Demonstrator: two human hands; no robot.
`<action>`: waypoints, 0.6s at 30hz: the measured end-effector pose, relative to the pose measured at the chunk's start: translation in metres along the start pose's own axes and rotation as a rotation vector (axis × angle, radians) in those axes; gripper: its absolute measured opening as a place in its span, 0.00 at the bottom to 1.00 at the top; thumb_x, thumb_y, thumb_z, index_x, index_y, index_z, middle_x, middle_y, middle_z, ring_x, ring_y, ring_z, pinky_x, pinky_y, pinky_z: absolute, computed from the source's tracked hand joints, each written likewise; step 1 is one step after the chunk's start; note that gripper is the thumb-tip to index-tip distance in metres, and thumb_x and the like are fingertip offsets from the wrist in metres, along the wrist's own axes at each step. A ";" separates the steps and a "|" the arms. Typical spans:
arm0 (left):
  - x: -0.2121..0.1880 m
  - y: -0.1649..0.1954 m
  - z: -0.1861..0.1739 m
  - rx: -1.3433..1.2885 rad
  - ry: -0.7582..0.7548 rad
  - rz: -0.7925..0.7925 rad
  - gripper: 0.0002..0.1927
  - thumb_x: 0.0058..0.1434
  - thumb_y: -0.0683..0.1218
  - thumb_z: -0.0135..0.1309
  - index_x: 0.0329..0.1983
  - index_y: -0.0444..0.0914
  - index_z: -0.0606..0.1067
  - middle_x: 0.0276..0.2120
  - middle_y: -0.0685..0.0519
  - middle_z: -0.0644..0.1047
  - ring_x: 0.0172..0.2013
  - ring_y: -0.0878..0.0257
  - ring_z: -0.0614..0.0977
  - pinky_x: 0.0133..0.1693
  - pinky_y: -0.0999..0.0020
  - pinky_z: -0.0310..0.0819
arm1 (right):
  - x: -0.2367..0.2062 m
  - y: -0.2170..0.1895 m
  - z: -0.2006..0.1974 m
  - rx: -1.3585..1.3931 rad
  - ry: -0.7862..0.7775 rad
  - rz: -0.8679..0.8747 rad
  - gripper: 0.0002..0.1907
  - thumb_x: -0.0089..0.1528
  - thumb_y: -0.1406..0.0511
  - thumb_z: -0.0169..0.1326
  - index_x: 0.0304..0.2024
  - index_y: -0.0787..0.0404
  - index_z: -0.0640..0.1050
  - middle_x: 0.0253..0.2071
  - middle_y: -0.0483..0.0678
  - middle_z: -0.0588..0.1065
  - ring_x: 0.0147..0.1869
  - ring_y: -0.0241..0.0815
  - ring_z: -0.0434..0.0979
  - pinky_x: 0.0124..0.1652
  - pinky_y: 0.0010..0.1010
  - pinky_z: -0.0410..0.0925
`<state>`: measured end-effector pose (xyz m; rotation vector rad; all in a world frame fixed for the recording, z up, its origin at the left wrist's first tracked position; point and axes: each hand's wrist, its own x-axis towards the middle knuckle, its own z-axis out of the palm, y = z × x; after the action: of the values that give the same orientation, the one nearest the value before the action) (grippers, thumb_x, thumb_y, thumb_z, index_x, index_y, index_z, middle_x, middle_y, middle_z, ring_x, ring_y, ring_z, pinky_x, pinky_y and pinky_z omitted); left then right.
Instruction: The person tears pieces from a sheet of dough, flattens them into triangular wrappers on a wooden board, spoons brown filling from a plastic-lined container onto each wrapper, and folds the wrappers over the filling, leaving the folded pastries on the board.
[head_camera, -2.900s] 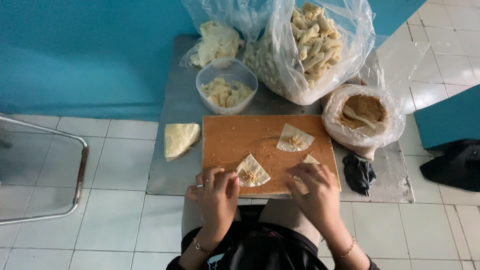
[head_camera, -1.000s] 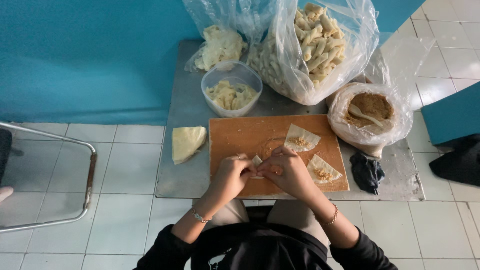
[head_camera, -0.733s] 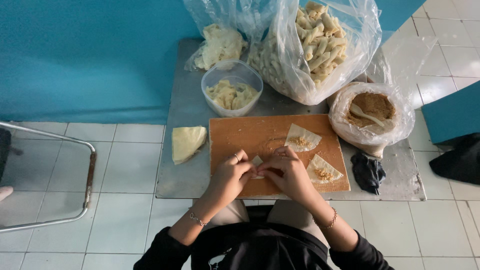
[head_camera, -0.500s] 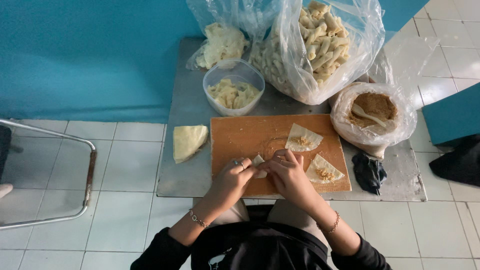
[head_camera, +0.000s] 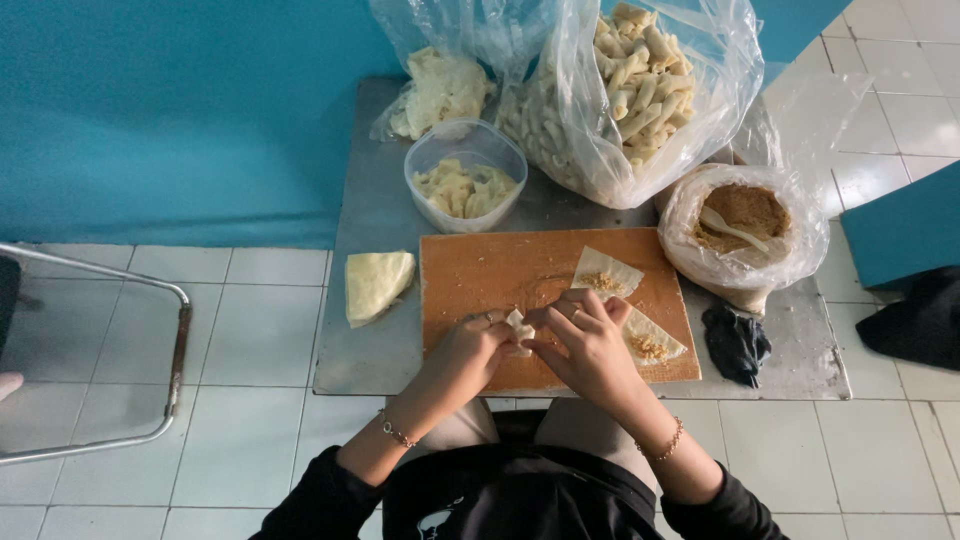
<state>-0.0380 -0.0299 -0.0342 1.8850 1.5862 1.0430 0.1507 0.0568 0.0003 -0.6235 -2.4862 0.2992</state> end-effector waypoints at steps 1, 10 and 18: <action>0.002 0.001 -0.001 -0.016 -0.021 -0.027 0.03 0.61 0.36 0.57 0.38 0.33 0.77 0.37 0.43 0.78 0.42 0.45 0.81 0.43 0.56 0.75 | -0.003 -0.001 -0.003 0.020 0.062 -0.018 0.14 0.54 0.64 0.65 0.44 0.51 0.81 0.39 0.38 0.79 0.52 0.42 0.73 0.50 0.39 0.60; 0.011 0.011 -0.014 -0.138 -0.025 0.062 0.06 0.59 0.35 0.52 0.39 0.33 0.75 0.35 0.44 0.79 0.42 0.45 0.81 0.41 0.55 0.74 | -0.024 -0.012 0.006 -0.098 0.049 -0.125 0.13 0.54 0.64 0.64 0.42 0.54 0.84 0.41 0.38 0.80 0.50 0.40 0.75 0.49 0.36 0.61; -0.016 0.005 0.001 0.158 0.004 0.098 0.11 0.60 0.35 0.52 0.46 0.33 0.77 0.46 0.43 0.77 0.49 0.46 0.79 0.50 0.56 0.74 | -0.021 -0.006 0.011 -0.101 0.032 -0.121 0.13 0.53 0.62 0.66 0.41 0.53 0.84 0.40 0.39 0.80 0.50 0.42 0.74 0.46 0.35 0.62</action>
<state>-0.0350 -0.0467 -0.0348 2.0847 1.6353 0.9874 0.1576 0.0399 -0.0167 -0.5108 -2.5079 0.1176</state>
